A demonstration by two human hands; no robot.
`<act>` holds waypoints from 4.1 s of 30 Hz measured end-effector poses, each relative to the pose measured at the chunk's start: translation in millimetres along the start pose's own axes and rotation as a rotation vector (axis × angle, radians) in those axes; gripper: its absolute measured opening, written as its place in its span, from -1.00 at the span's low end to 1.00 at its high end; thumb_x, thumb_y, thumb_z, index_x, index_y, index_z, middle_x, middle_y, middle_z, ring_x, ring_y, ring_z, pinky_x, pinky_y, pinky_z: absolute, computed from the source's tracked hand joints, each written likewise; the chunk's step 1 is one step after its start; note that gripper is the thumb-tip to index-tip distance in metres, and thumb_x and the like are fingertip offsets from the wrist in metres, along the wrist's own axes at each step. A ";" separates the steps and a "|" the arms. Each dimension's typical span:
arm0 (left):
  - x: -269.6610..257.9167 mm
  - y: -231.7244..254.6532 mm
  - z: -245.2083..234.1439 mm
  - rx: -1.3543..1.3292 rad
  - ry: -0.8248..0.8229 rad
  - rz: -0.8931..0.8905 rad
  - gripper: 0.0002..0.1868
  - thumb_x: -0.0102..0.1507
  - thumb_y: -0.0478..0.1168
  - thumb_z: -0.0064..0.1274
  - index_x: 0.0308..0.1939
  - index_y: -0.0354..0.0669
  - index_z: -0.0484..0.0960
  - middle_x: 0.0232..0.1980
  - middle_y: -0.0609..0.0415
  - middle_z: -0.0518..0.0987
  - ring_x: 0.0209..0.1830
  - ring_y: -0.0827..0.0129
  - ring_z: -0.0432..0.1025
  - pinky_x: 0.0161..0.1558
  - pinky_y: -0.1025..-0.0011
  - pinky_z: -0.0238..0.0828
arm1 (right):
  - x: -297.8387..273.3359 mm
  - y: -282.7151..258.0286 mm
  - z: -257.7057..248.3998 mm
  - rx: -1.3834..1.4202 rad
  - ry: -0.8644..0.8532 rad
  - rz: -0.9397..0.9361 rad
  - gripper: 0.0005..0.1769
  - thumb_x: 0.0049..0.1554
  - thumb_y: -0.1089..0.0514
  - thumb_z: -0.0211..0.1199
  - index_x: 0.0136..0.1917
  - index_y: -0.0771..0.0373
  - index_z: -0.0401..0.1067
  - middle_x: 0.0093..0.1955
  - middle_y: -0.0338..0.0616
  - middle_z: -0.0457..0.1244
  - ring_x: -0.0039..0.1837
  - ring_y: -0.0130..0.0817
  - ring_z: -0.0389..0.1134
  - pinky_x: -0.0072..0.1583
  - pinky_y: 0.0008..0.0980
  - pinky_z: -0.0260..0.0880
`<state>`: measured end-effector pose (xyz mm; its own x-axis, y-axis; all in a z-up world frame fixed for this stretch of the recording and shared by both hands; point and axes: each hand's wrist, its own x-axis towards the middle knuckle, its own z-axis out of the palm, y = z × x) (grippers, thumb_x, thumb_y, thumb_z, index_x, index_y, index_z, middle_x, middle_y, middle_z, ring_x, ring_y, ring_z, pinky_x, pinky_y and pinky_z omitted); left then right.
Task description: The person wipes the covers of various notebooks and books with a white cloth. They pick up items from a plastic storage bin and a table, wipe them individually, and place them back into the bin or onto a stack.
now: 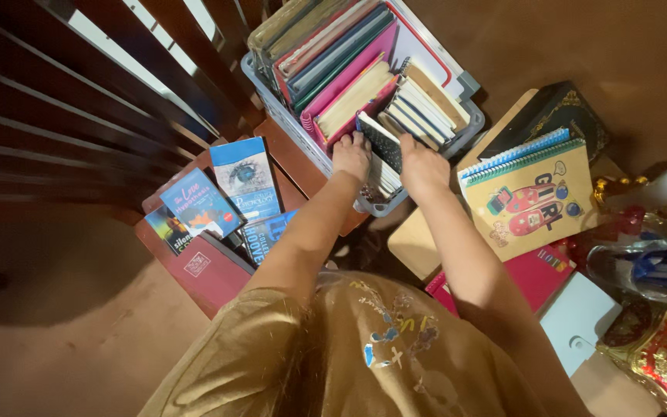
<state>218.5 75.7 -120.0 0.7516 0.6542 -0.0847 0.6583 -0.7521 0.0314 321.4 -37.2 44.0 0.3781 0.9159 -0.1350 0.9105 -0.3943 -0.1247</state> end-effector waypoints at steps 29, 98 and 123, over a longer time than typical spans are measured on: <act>-12.3 0.6 -62.0 -0.096 -0.088 0.051 -0.65 0.34 -0.15 -0.17 0.10 0.26 0.67 0.23 0.19 0.44 0.26 0.13 0.24 0.16 0.07 0.15 | 70.7 24.9 60.8 -0.119 -0.324 0.108 -0.69 0.18 0.25 0.03 0.15 0.26 0.48 0.14 0.13 0.40 0.20 0.02 0.45 0.24 0.01 0.37; -10.0 -18.0 -53.9 -0.094 -0.326 0.090 -0.63 0.35 -0.15 -0.16 0.14 0.24 0.69 0.27 0.04 0.49 0.34 0.10 0.18 0.21 0.21 0.18 | 59.6 2.4 44.9 -0.077 -0.404 0.167 -0.74 0.15 0.17 0.19 0.04 0.22 0.62 0.12 0.15 0.39 0.19 0.07 0.43 0.18 -0.04 0.44; -9.1 -15.5 -81.1 -0.204 -0.327 0.127 -0.27 0.12 -0.04 0.11 0.40 0.11 0.36 0.50 -0.08 0.17 0.36 -0.01 0.09 0.25 0.10 0.15 | -57.2 49.8 -39.0 0.307 0.735 0.178 -0.90 0.29 0.28 0.19 0.03 0.20 0.52 0.00 -0.01 0.39 0.07 0.03 0.41 0.11 -0.08 0.40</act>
<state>205.0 87.8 -39.0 0.7960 0.4725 -0.3784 0.5806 -0.7728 0.2563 351.7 -106.3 83.8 0.6234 0.6108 0.4880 0.7801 -0.4444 -0.4404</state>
